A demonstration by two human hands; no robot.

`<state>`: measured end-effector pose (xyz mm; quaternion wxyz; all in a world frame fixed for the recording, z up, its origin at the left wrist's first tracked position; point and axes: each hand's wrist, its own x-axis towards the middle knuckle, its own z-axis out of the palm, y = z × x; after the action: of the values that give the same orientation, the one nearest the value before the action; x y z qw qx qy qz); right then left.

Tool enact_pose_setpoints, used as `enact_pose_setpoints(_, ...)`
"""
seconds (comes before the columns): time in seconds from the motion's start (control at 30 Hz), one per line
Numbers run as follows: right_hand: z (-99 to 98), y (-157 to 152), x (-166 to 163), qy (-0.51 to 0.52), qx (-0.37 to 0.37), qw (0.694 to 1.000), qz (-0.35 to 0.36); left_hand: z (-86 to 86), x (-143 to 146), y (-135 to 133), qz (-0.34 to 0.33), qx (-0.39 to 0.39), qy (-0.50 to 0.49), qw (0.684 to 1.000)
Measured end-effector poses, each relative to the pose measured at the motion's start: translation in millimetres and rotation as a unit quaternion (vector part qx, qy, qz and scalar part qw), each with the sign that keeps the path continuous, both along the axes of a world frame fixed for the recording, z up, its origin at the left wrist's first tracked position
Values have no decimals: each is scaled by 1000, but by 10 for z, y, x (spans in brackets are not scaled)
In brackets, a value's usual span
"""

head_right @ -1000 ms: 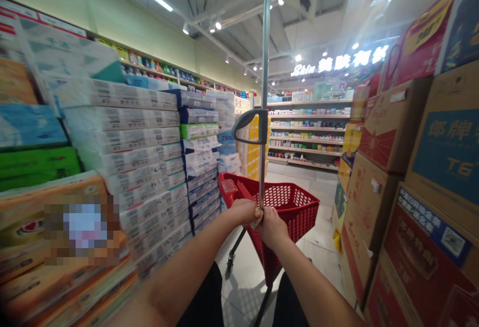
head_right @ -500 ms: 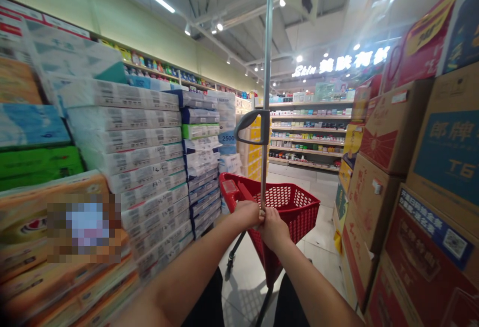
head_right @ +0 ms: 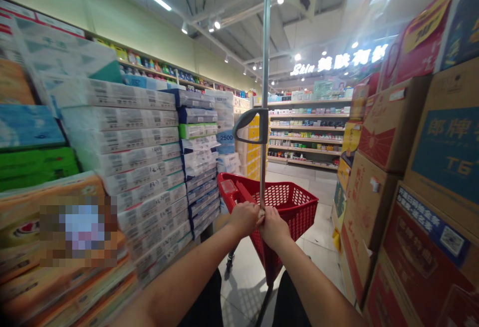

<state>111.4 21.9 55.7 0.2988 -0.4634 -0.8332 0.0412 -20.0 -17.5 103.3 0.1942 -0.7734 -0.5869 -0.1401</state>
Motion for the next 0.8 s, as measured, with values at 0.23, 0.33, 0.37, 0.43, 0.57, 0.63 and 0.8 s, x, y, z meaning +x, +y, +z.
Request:
enact_pose_setpoints(0.23, -9, -21, -13, -16, -6, 1000, -1, 75, -392, -113, -113, 24, -17, 993)
enact_pose_setpoints(0.33, -29, 1, -26, -27, -12, 1000, -9, 41, -393, -186, -92, 44, 14, 995)
enact_pose_setpoints(0.37, -28, 6, -29, -28, -11, 1000, -9, 41, -361, -197, -70, 46, 21, 996)
enact_pose_setpoints(0.43, -14, 7, -34, -25, -7, 1000, -8, 80, -262, -187, -17, 34, 21, 999)
enact_pose_setpoints(0.57, 31, -19, -26, -26, -17, 999, -14, 301, -57, -63, 81, -99, 13, 992)
enact_pose_setpoints(0.63, 43, -36, -10, -31, -24, 999, -21, 407, -13, 0, 101, -173, 10, 980)
enact_pose_setpoints(0.8, 52, -70, 47, -28, -24, 999, -18, 330, -34, -9, 70, -159, 5, 985)
